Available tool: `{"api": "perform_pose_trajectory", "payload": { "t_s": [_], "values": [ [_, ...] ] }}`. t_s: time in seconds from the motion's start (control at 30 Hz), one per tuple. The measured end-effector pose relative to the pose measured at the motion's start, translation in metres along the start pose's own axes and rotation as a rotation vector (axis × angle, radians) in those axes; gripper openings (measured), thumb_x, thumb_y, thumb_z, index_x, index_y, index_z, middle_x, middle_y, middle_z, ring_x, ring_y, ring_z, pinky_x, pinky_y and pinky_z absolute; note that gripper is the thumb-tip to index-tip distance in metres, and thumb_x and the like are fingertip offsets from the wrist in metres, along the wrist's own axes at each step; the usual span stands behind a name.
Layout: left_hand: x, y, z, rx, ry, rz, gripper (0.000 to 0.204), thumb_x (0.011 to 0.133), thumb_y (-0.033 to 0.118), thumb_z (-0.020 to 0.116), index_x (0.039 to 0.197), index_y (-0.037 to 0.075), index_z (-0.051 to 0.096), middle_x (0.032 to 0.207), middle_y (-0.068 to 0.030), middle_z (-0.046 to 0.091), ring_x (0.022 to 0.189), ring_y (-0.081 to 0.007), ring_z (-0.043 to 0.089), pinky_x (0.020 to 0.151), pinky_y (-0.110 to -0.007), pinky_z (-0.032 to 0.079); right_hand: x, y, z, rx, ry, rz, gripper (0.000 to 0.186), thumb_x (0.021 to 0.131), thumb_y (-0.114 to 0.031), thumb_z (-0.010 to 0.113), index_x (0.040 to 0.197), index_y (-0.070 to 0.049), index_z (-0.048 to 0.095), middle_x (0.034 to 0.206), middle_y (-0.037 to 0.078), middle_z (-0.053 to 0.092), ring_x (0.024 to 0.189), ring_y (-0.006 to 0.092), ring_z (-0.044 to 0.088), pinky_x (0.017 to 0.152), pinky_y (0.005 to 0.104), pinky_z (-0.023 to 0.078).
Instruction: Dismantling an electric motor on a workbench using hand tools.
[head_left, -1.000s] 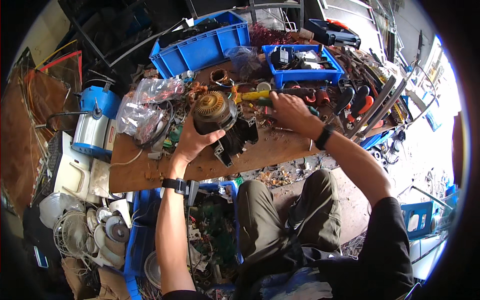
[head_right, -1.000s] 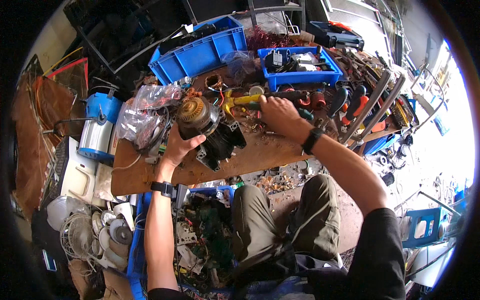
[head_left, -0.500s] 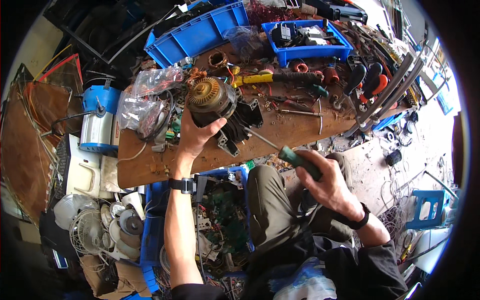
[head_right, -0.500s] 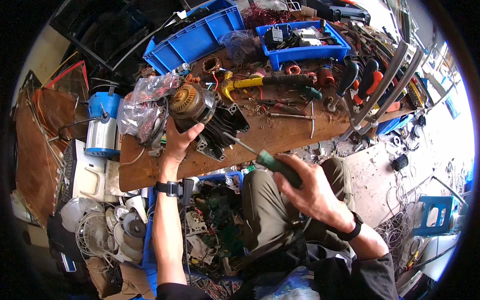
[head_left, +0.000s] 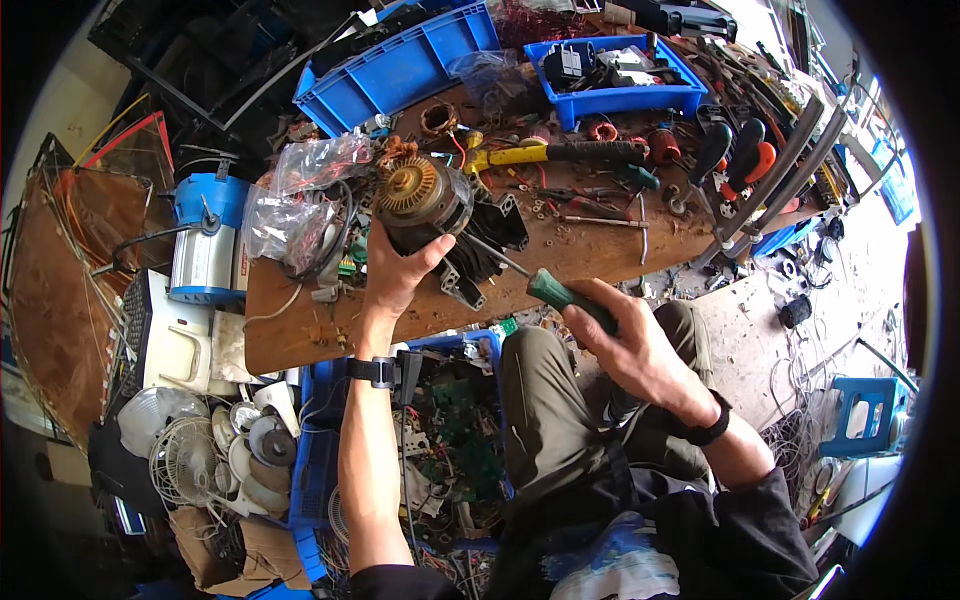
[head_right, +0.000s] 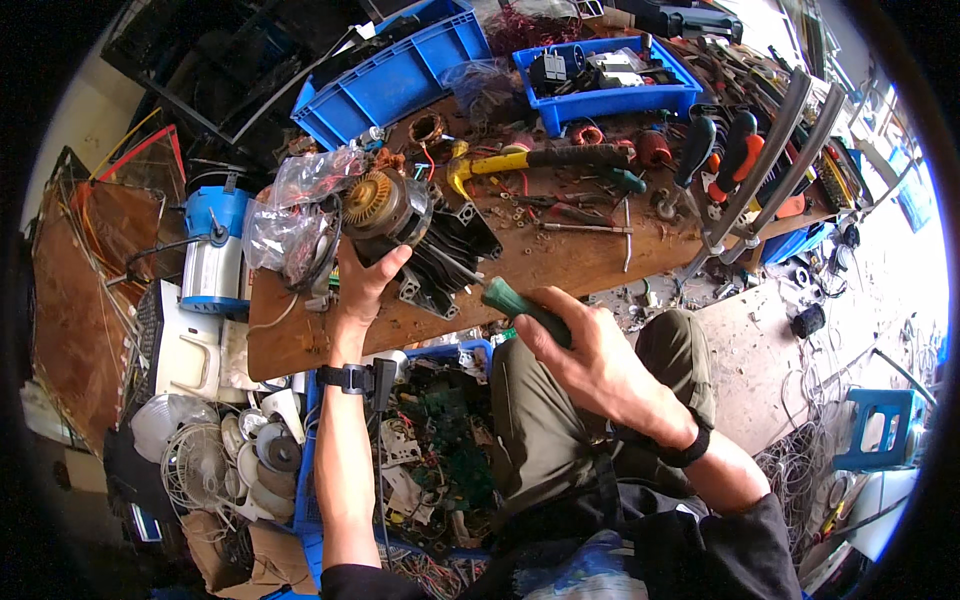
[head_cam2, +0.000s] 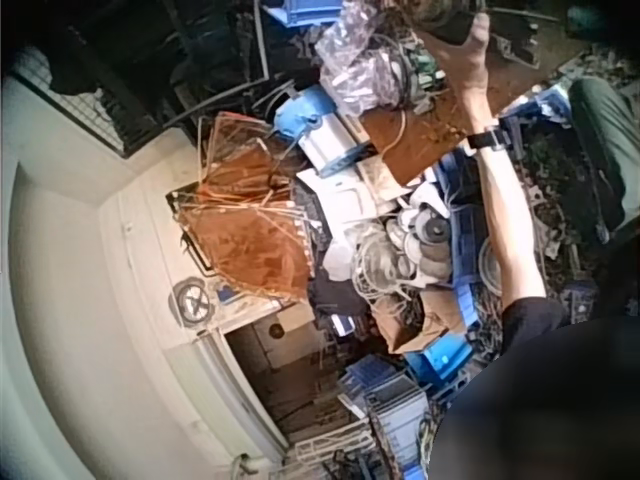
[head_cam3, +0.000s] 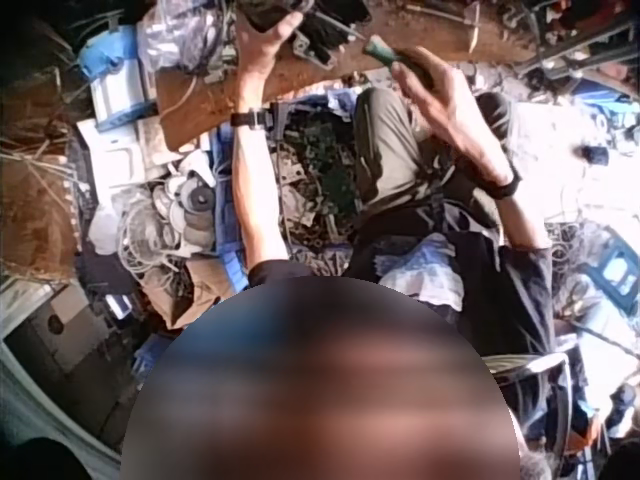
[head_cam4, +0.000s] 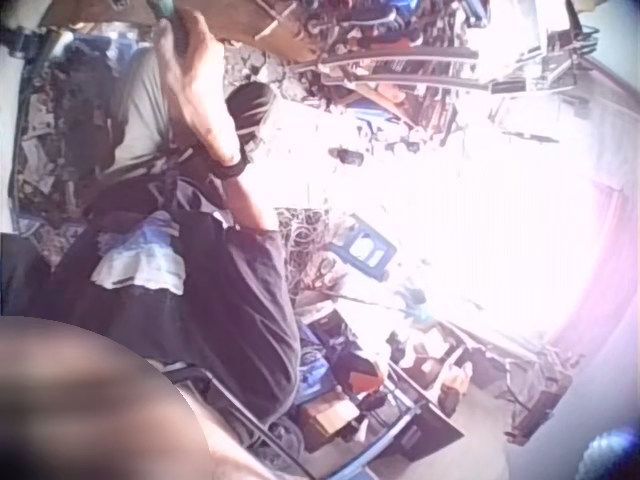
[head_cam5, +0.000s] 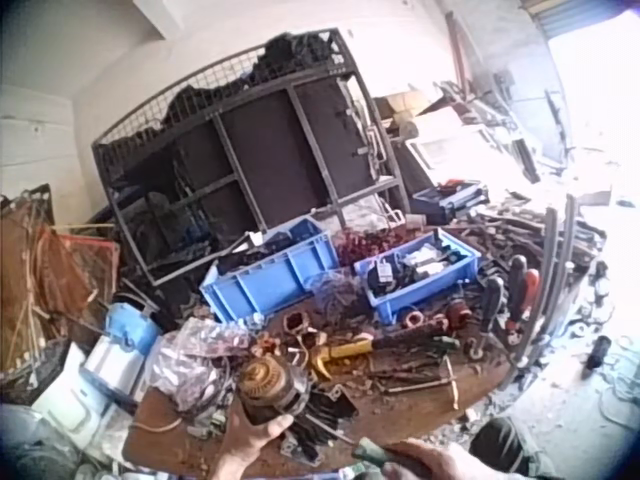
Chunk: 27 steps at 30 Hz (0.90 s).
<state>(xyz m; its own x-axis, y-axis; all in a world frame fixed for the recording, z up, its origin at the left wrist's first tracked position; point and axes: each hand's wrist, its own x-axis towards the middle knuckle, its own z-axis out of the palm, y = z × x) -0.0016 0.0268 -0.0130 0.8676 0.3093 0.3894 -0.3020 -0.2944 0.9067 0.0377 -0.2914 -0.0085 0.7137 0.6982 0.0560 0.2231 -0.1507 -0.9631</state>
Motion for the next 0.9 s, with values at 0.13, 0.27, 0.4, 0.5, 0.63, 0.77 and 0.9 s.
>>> {"api": "perform_pose_trajectory", "payload": {
  "t_s": [0.13,0.27,0.4,0.5,0.63,0.77,0.9],
  "values": [
    [-0.003,0.001,0.000,-0.017,0.037,0.024,0.083,0.080,0.026,0.094,0.145,0.000,0.050,0.133,-0.0118,0.066,0.120,-0.0218,0.065,0.107,-0.039,0.052,0.004,-0.026,-0.015,0.356,-0.149,0.296,0.040,0.111,-0.036,0.056,0.125,0.001,0.061,0.082,0.005,0.059,0.056,0.0104,0.049,0.048,0.0287,0.037],
    [0.001,0.000,-0.001,0.031,-0.012,-0.015,0.087,0.080,0.026,0.093,0.148,0.000,0.045,0.135,-0.0123,0.065,0.122,-0.0227,0.064,0.110,-0.039,0.050,0.005,-0.031,-0.016,0.791,-0.209,0.535,0.031,0.113,-0.033,0.054,0.127,-0.005,0.056,0.085,0.002,0.055,0.055,0.0038,0.041,0.043,0.0208,0.028],
    [0.002,0.008,0.001,-0.003,-0.024,-0.019,0.091,0.080,0.026,0.092,0.150,0.001,0.040,0.136,-0.0124,0.064,0.123,-0.0229,0.063,0.111,-0.039,0.049,0.006,-0.031,-0.015,0.805,-0.247,0.523,0.032,0.113,-0.033,0.054,0.129,-0.006,0.056,0.084,0.004,0.057,0.057,0.0076,0.046,0.045,0.0250,0.035],
    [0.004,0.004,0.000,0.033,-0.034,-0.014,0.087,0.081,0.025,0.092,0.149,0.001,0.043,0.135,-0.0116,0.064,0.121,-0.0221,0.063,0.109,-0.039,0.049,0.003,-0.018,-0.005,0.159,-0.165,0.151,0.032,0.112,-0.031,0.055,0.129,-0.004,0.056,0.081,0.006,0.059,0.062,0.0133,0.055,0.054,0.0320,0.044],
    [-0.002,0.005,0.003,0.005,0.008,-0.012,0.083,0.081,0.023,0.091,0.147,0.001,0.046,0.133,-0.0106,0.065,0.120,-0.0212,0.064,0.108,-0.038,0.050,0.005,-0.012,-0.003,0.141,-0.183,0.047,0.033,0.113,-0.032,0.056,0.128,-0.003,0.056,0.078,0.005,0.054,0.064,0.0112,0.052,0.058,0.0337,0.045],
    [-0.001,-0.001,0.004,0.016,0.023,0.007,0.079,0.081,0.022,0.091,0.145,0.001,0.049,0.133,-0.0098,0.065,0.119,-0.0206,0.064,0.107,-0.038,0.050,0.003,-0.016,-0.007,0.528,-0.301,0.305,0.033,0.114,-0.035,0.055,0.129,-0.006,0.053,0.077,-0.003,0.049,0.061,0.0051,0.045,0.051,0.0252,0.038],
    [-0.003,-0.006,-0.004,0.010,0.039,-0.042,0.080,0.081,0.023,0.090,0.146,0.000,0.050,0.133,-0.0100,0.065,0.119,-0.0204,0.065,0.107,-0.038,0.050,0.000,-0.022,-0.002,0.420,-0.229,0.277,0.036,0.113,-0.037,0.055,0.131,-0.006,0.055,0.079,-0.003,0.049,0.063,0.0053,0.045,0.052,0.0253,0.037]
  ]
}}
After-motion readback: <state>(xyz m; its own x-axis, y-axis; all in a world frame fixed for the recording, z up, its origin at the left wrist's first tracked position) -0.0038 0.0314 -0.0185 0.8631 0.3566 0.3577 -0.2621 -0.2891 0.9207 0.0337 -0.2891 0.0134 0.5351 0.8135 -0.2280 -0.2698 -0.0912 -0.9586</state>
